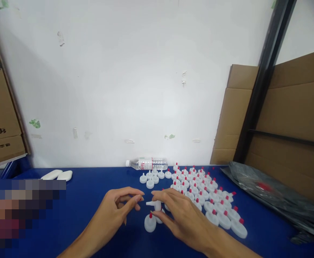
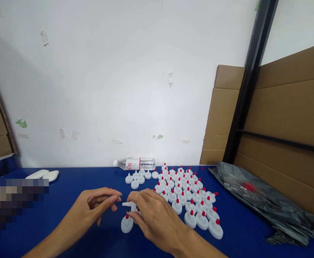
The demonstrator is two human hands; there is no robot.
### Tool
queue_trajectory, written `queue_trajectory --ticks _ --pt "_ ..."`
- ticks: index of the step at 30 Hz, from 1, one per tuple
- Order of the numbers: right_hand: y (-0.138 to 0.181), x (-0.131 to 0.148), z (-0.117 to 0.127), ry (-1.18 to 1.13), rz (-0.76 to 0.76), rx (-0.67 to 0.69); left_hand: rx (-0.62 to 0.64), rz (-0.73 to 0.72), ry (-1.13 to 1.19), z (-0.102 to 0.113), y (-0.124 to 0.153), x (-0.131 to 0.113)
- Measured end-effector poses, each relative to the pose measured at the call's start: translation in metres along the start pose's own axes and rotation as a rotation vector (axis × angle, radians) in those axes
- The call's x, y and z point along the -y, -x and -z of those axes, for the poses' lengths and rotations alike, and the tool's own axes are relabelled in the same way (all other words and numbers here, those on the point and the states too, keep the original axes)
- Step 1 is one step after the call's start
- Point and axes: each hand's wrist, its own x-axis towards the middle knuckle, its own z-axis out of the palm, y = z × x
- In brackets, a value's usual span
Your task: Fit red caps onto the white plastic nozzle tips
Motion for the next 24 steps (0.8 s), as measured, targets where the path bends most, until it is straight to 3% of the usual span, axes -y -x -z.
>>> queue_trajectory --ticks 16,21,24 --pt "0.002 0.01 0.0 -0.04 -0.013 -0.003 0.111 -0.018 0.104 -0.003 0.006 -0.007" --pt "0.0 0.011 0.004 -0.054 0.016 0.004 0.133 -0.05 0.042 -0.003 0.008 -0.011" --pt "0.0 0.01 0.004 -0.051 0.043 0.015 0.095 -0.128 -0.171 -0.003 0.007 -0.005"
